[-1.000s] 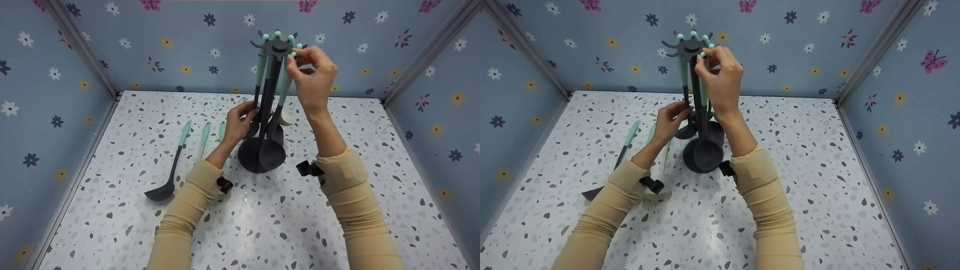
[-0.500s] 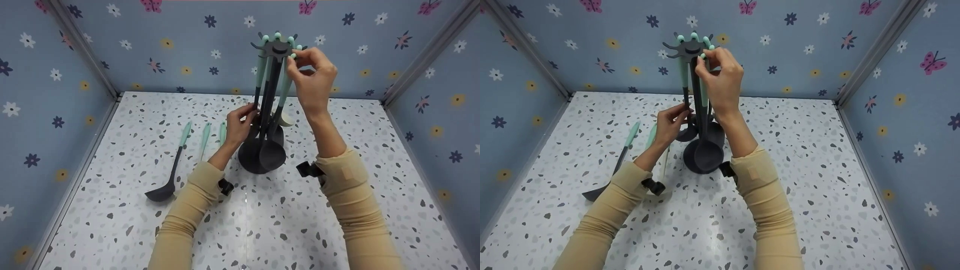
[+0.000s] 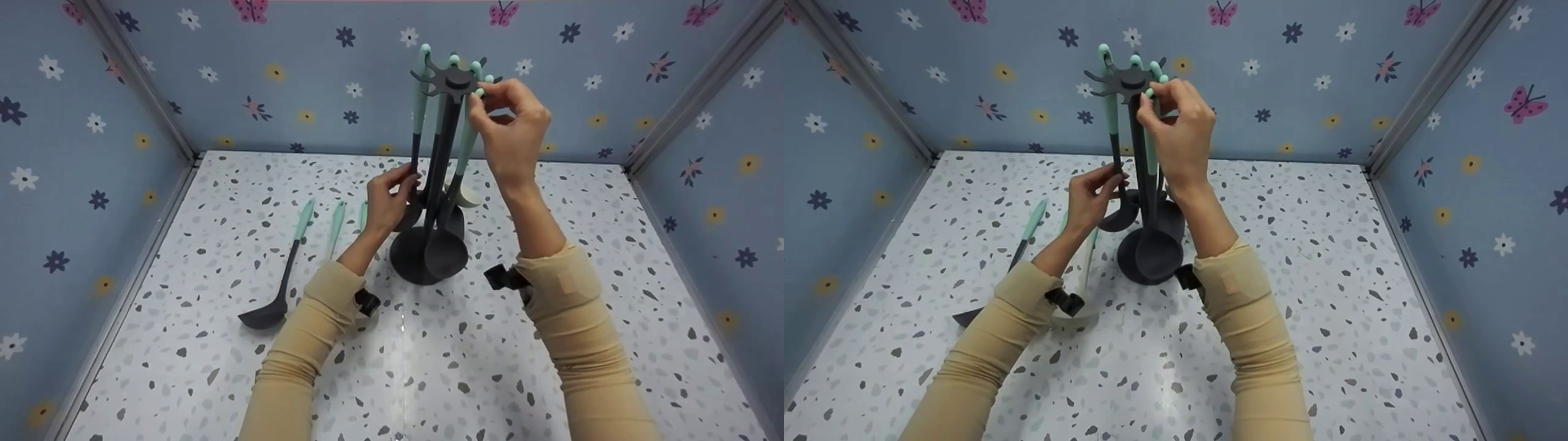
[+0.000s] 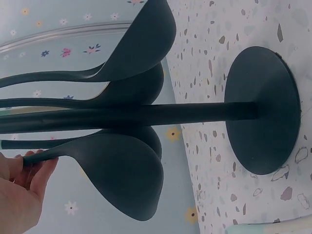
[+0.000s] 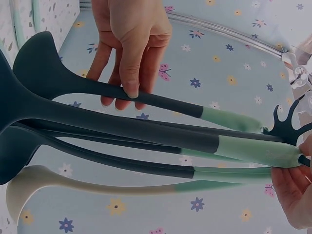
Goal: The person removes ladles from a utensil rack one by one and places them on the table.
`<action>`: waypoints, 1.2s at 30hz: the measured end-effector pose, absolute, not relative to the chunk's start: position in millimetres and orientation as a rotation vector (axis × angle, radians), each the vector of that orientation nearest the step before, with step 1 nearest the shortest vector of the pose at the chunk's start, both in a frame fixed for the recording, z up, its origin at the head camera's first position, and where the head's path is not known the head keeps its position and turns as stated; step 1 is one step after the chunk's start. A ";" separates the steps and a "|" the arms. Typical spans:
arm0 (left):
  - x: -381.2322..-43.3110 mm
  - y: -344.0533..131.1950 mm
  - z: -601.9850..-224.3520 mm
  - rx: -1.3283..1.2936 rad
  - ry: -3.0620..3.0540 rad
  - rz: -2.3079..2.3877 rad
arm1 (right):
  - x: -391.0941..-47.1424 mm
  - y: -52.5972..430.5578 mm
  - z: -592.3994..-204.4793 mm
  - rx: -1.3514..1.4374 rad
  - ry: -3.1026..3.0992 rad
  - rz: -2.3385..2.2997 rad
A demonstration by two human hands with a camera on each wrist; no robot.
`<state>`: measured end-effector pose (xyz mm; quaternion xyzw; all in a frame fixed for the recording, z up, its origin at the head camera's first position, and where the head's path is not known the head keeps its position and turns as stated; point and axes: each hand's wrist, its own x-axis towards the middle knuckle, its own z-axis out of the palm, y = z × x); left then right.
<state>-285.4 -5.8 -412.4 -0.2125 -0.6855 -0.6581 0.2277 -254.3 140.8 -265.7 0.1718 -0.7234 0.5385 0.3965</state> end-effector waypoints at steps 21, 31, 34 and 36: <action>-286.5 -84.9 -417.4 -0.280 -2.131 -1.552 | -236.0 134.1 -253.0 0.443 -1.837 1.352; -285.4 -137.8 -430.9 -0.056 -2.328 -1.367 | -248.1 139.3 -261.4 0.437 -1.841 1.373; -284.5 -151.3 -436.4 0.027 -2.381 -1.332 | -256.7 142.5 -267.4 0.436 -1.841 1.373; -283.6 -159.6 -440.4 0.068 -2.395 -1.321 | -258.6 143.4 -269.4 0.439 -1.842 1.366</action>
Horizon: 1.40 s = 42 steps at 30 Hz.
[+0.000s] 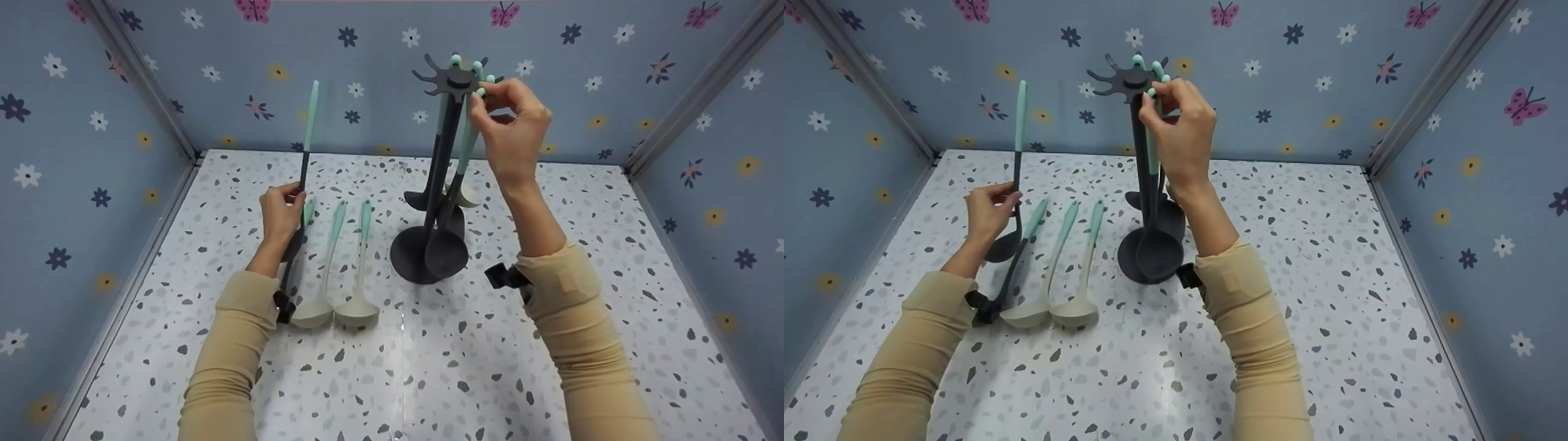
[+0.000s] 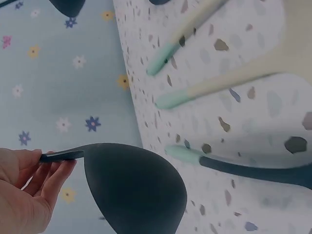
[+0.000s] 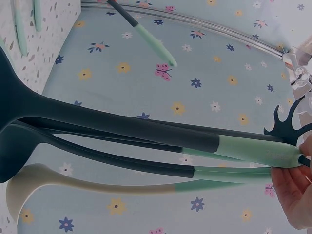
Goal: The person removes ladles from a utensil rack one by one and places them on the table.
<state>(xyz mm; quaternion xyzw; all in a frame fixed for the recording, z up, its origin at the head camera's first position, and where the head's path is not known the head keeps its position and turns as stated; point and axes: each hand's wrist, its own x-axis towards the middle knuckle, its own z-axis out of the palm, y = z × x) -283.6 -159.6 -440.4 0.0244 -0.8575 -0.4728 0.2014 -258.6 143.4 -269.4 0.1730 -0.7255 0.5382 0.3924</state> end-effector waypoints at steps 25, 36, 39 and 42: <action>-269.0 -232.4 -492.0 0.472 -2.677 -1.019 | -258.1 144.5 -270.9 0.480 -1.823 1.357; -259.3 -245.3 -503.2 0.573 -2.856 -0.984 | -259.4 144.6 -272.1 0.497 -1.802 1.354; -256.8 -247.4 -505.8 0.576 -2.910 -0.960 | -259.3 144.4 -272.1 0.492 -1.803 1.361; -254.3 -248.6 -508.7 0.576 -2.962 -0.934 | -259.0 144.0 -271.9 0.483 -1.807 1.371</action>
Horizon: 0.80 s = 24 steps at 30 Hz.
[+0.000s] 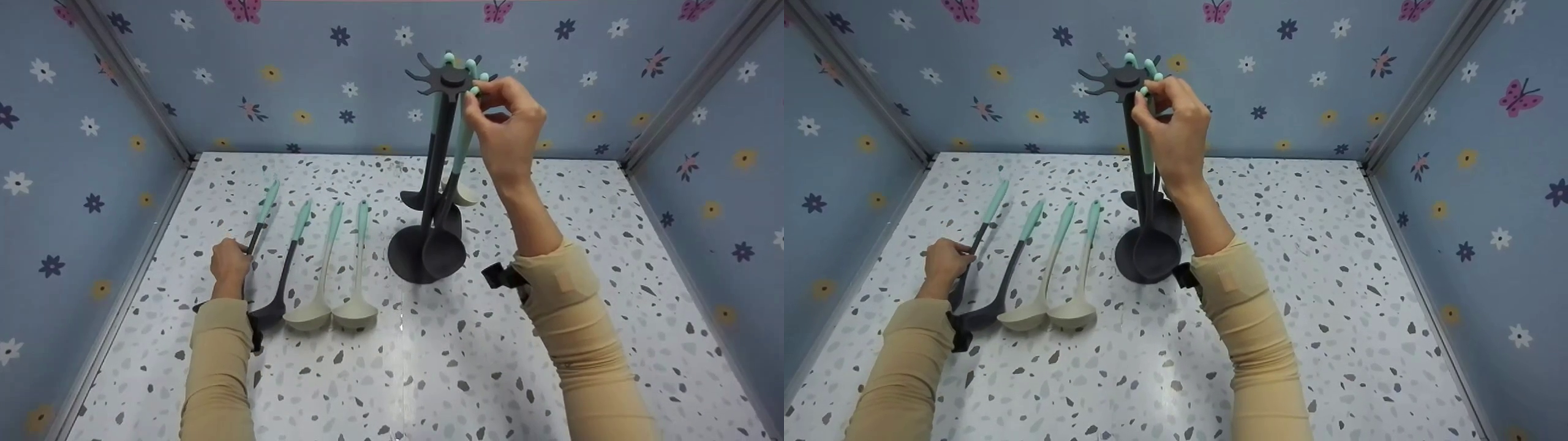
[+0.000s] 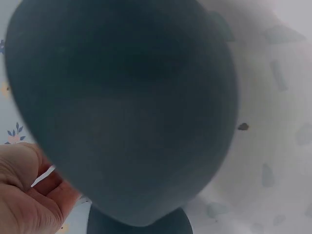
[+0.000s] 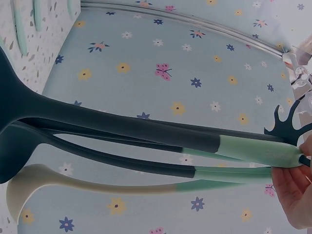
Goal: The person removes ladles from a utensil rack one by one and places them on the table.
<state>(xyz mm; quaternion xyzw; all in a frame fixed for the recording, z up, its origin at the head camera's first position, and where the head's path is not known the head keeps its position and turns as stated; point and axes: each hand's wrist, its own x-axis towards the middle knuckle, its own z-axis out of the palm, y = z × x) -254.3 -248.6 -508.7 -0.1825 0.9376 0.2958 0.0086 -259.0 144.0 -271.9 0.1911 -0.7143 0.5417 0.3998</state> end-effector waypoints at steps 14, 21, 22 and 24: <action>-251.0 -251.9 -514.6 -0.559 2.858 0.766 | -258.0 143.5 -271.5 0.505 -1.784 1.360; -252.3 -251.1 -517.9 -0.560 2.861 0.721 | -258.6 144.3 -271.5 0.494 -1.795 1.348; -252.3 -250.8 -518.5 -0.565 2.856 0.719 | -259.0 144.3 -271.6 0.490 -1.798 1.349; -252.2 -250.9 -520.1 -0.585 2.843 0.718 | -259.5 144.5 -272.1 0.485 -1.807 1.345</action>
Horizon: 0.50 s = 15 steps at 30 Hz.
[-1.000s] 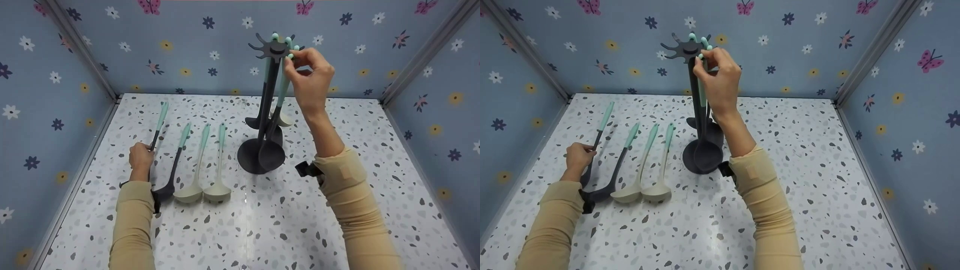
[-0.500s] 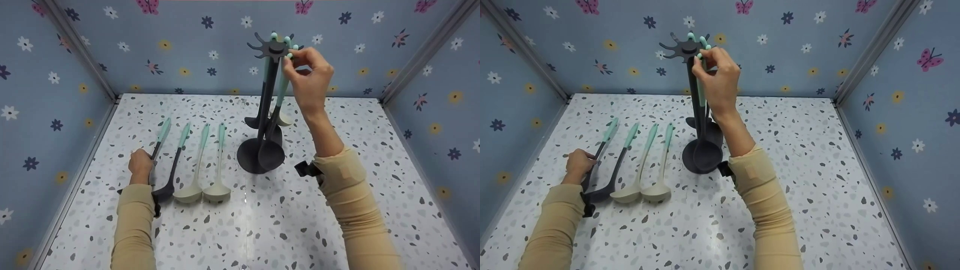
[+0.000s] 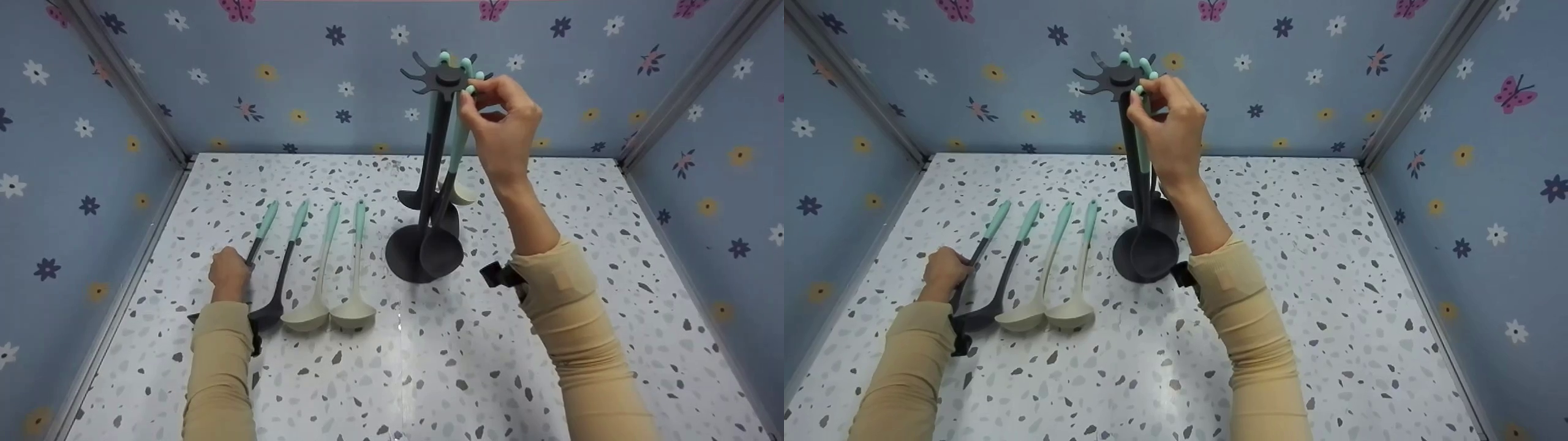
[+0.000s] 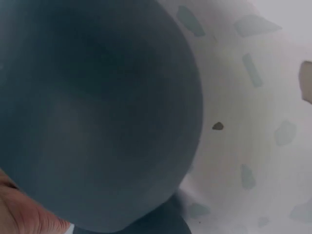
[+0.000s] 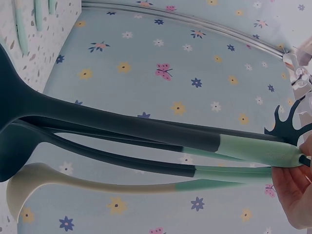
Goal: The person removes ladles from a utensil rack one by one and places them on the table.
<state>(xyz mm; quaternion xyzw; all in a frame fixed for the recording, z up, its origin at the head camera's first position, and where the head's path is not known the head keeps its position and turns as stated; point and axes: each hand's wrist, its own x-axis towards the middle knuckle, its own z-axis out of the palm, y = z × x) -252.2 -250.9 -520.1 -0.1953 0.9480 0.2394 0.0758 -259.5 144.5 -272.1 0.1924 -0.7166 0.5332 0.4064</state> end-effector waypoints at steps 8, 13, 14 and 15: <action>-252.1 -250.8 -522.7 -0.598 2.834 0.732 | -251.1 140.5 -264.8 0.460 -1.839 1.372; -252.0 -251.4 -522.4 -0.568 2.837 0.706 | -237.6 135.3 -254.9 0.466 -1.841 1.361; -251.9 -251.7 -522.4 -0.556 2.835 0.701 | -236.2 135.1 -254.2 0.474 -1.842 1.350; -251.9 -251.9 -522.0 -0.543 2.835 0.695 | -235.3 135.3 -253.8 0.478 -1.846 1.342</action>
